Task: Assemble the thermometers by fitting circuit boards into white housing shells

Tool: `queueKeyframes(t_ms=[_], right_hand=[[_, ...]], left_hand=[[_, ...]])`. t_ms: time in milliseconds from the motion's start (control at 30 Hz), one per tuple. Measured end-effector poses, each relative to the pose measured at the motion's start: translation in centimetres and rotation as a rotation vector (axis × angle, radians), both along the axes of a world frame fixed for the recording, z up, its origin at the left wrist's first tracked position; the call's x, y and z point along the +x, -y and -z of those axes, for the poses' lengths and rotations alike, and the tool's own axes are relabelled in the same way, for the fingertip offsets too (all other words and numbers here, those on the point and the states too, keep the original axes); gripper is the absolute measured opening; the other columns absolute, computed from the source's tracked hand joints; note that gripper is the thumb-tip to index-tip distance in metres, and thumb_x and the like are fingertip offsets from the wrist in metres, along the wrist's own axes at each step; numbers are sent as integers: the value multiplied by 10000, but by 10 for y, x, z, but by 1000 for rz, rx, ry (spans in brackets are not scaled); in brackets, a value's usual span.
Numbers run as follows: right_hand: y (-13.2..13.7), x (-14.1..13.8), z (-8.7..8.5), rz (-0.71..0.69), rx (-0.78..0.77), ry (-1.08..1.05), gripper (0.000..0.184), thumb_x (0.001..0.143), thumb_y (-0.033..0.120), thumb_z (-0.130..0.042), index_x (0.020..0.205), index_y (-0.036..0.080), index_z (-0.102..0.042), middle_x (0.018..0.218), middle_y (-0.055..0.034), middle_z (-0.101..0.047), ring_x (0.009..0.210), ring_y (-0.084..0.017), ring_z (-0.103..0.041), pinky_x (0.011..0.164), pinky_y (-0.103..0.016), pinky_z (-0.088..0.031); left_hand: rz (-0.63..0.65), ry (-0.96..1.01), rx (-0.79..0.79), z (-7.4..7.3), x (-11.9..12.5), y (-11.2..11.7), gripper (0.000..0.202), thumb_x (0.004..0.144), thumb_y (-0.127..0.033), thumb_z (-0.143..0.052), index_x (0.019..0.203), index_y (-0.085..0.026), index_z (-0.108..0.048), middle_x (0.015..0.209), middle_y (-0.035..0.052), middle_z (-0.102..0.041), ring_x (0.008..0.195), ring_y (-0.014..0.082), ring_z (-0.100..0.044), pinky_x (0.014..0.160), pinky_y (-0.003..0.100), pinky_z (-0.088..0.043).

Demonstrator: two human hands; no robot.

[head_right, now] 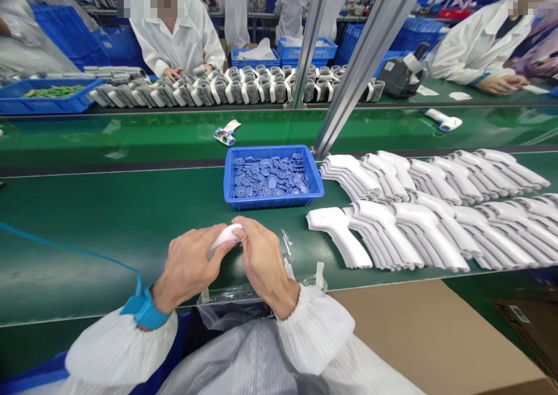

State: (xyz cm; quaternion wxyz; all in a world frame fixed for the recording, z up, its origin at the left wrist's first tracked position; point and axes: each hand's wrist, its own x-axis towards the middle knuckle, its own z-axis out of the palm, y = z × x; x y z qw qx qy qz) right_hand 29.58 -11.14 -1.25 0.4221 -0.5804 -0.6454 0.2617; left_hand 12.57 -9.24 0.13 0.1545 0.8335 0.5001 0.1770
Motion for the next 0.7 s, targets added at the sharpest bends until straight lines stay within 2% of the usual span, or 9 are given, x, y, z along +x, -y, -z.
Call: queueKeyframes(t_ms=[67,133,200,233,333,467,533,600,700], right_hand=[[6,7,1,26,-52,-29,273,990,259,-436,1107,226,-679,1106,-51,-741,998,-199,-688,912,-336,-523],[12,15,-3,6,-125,-45,251,993,296,-447,1097,236,-668,1070,-41,-736,937,-194,-682,865,-326,-521],[17,21,-7,-114,-238,-36,227,983,342,-486,1099,255,-661,989,-22,-732,832,-186,-667,769,-308,-518],[19,22,-8,-196,-301,-17,217,973,366,-511,1082,261,-667,932,-12,-729,777,-185,-654,718,-303,-508],[23,19,-1,-303,-342,24,228,949,401,-546,1049,247,-681,861,-23,-722,725,-199,-637,673,-314,-485],[23,10,12,-145,-277,-97,289,919,439,-554,1051,217,-683,855,-66,-726,700,-205,-631,654,-323,-484],[18,8,15,-66,-510,-275,356,904,522,-530,892,201,-685,695,-52,-677,523,-158,-544,498,-279,-424],[11,8,16,-73,-851,-525,441,910,570,-466,757,191,-632,567,-8,-578,385,-90,-366,368,-223,-266],[2,7,15,-200,-1162,-753,466,923,562,-416,750,172,-602,558,10,-541,364,-55,-257,341,-190,-142]], left_hand=[[-63,68,11,4,3,4,310,981,-435,-474,1079,-225,-679,997,60,-722,919,223,-631,798,338,-427],[-271,157,-9,9,8,7,341,982,-458,-461,872,-203,-658,859,41,-694,804,192,-603,714,311,-414],[-471,191,-42,17,14,8,465,972,-502,-457,633,-196,-541,627,10,-583,613,157,-509,595,295,-347],[-499,185,-42,21,18,7,517,965,-511,-463,555,-196,-470,543,0,-507,549,145,-446,561,296,-305],[-399,163,29,29,27,-4,547,966,-427,-465,478,-196,-378,481,2,-420,512,138,-382,553,309,-263],[-283,152,57,20,26,-15,493,949,-375,-491,492,-193,-476,516,21,-512,546,150,-466,578,308,-335],[-226,190,48,14,20,-11,339,920,-383,-547,654,-192,-631,716,48,-661,700,175,-586,664,303,-431],[-260,320,72,13,14,-3,269,921,-376,-542,765,-194,-664,899,71,-704,844,191,-630,761,309,-481],[-501,506,136,22,9,-1,448,986,-383,-404,590,-201,-509,683,48,-624,676,162,-593,687,298,-474]])
